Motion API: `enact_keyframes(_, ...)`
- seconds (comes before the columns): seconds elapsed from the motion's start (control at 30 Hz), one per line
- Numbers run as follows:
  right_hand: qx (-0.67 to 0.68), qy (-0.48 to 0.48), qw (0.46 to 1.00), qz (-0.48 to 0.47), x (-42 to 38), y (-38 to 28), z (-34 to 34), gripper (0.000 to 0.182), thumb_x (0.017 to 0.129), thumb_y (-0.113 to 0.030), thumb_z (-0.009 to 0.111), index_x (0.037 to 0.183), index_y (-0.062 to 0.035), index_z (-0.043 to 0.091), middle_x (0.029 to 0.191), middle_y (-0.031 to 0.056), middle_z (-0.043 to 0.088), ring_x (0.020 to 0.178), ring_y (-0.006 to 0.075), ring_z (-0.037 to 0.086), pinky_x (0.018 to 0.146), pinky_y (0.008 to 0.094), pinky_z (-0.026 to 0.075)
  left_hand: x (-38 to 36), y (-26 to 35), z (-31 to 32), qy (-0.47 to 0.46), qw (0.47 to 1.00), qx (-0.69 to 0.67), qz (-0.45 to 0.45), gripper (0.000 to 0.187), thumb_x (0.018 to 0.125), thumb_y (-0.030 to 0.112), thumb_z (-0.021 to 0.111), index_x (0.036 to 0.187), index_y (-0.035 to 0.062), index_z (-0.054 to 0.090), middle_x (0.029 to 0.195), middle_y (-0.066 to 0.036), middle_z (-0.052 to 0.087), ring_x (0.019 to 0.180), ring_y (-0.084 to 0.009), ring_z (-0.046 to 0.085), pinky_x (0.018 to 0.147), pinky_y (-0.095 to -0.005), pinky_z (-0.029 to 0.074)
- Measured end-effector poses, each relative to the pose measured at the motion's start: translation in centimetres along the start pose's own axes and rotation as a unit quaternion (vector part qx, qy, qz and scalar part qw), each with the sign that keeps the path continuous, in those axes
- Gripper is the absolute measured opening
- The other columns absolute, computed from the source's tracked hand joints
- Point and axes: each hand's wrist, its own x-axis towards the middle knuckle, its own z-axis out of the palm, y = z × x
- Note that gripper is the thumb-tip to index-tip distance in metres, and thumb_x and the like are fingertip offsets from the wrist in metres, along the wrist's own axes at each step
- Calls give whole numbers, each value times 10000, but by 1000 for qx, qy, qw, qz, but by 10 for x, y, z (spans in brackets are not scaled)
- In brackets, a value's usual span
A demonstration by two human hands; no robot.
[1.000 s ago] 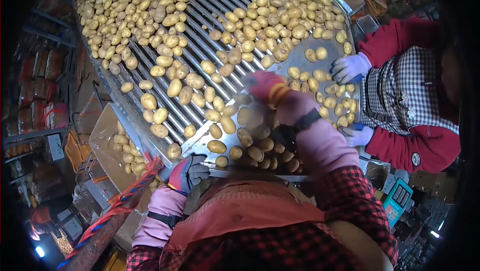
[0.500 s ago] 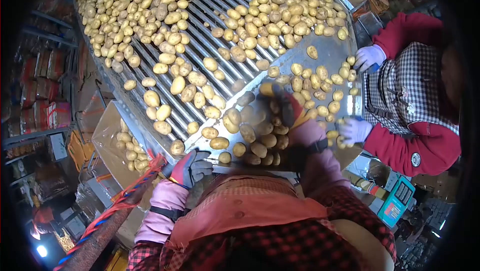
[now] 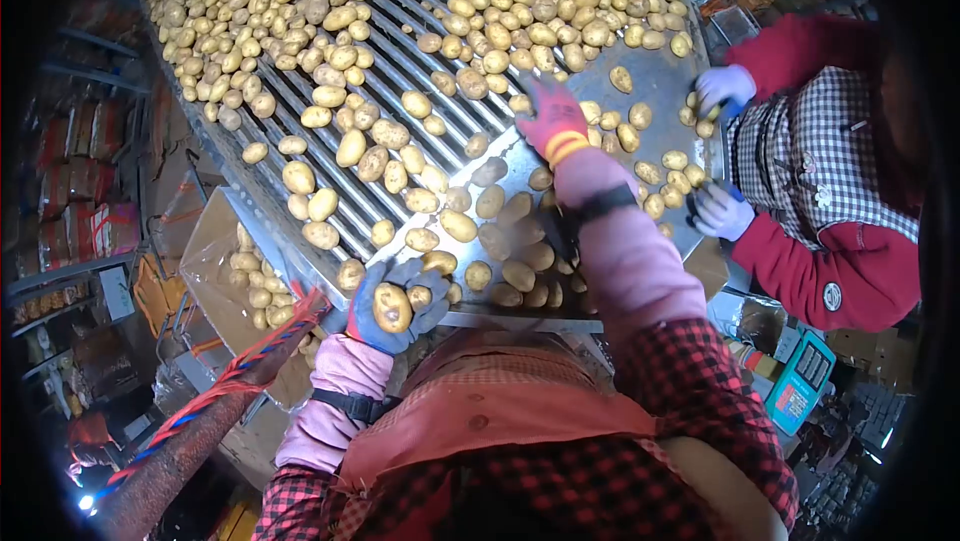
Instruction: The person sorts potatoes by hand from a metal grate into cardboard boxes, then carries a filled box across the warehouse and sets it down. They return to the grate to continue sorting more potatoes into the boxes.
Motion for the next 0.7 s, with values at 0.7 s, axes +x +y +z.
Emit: enact_keyframes(0.7, 12, -85, 981, 172, 60, 73, 12, 573, 765, -412, 707, 1209, -80, 561, 1123, 169, 621, 1032, 307, 609, 897, 392, 483, -29, -14, 1, 70, 992, -88, 65, 627, 967, 456, 377, 1405, 11, 320, 1368, -222, 439, 1249, -401, 452, 1024, -603, 375)
